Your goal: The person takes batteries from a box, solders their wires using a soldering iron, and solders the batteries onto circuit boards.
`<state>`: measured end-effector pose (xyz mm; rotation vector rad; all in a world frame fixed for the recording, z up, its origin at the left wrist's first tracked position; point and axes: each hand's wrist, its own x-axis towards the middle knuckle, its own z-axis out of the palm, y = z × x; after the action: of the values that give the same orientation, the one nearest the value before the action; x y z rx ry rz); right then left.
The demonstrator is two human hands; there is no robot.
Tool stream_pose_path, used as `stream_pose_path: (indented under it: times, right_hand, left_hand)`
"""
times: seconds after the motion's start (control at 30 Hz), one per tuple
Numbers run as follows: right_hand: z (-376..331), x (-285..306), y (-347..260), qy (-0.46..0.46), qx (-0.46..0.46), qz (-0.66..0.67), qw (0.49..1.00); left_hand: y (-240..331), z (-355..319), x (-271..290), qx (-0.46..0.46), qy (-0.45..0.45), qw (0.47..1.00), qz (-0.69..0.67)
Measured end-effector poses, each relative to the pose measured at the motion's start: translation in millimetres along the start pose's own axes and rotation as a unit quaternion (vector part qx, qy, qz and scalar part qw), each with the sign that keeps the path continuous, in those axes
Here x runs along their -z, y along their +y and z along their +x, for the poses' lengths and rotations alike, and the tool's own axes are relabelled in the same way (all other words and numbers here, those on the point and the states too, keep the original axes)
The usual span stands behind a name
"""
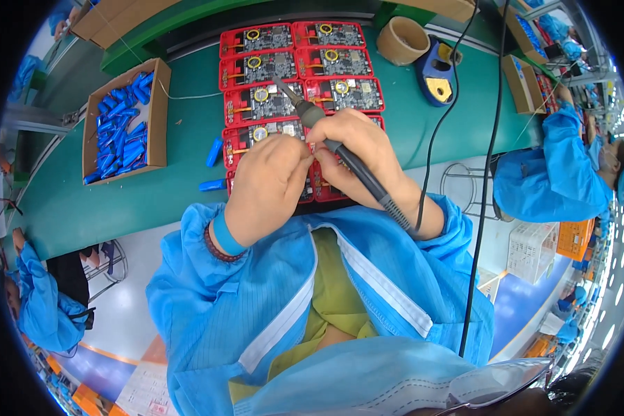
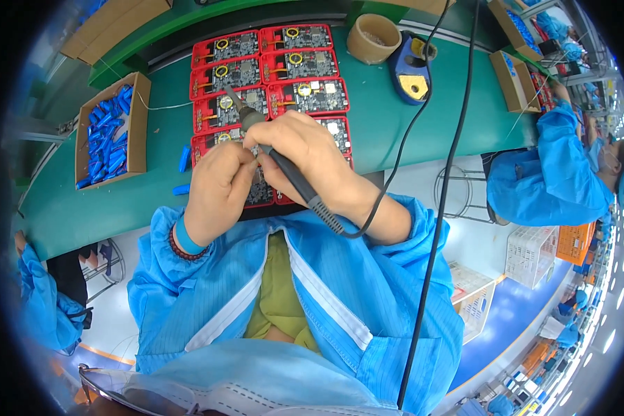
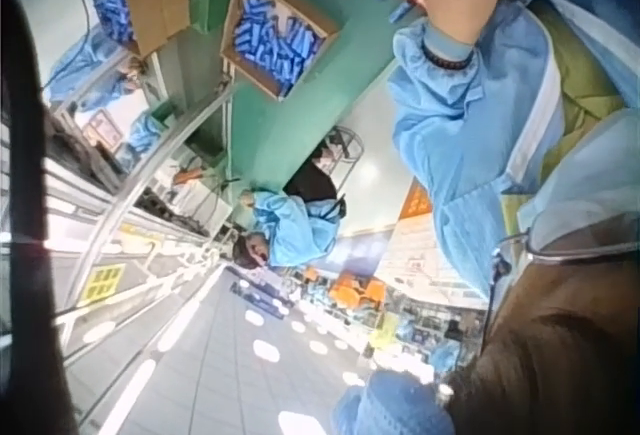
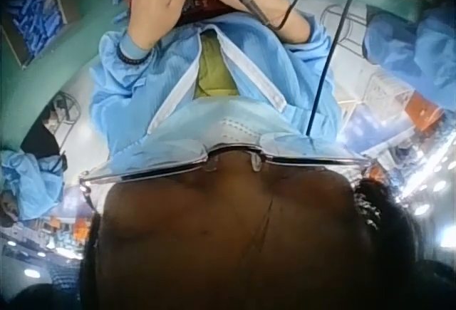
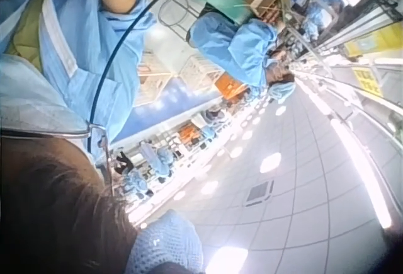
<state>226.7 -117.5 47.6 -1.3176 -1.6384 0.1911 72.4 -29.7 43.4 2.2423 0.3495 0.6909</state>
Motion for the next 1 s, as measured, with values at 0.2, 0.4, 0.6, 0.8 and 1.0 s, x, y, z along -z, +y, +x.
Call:
stream_pose_path:
  times: [0.2, 0.4, 0.6, 0.8, 1.0]
  right_hand:
    - [20, 60, 17, 0.068, 0.076, -0.173, 0.98]
    - [106, 151, 81, 0.28, -0.016, -0.246, 0.928]
    - [127, 190, 143, 0.265, -0.006, -0.295, 0.918]
    - [83, 108, 71, 0.218, -0.024, 0.001, 0.976]
    - [41, 27, 56, -0.017, -0.122, 0.17, 0.978]
  left_hand:
    - [-13, -8, 20, 0.071, 0.074, 0.994, -0.032]
    - [-22, 0, 33, 0.132, 0.136, 0.976, -0.106]
    - [-61, 1, 46, 0.16, 0.178, 0.97, -0.046]
    - [-102, 10, 54, 0.181, 0.188, 0.965, -0.006]
    - [-121, 40, 37, 0.141, 0.112, 0.983, 0.038]
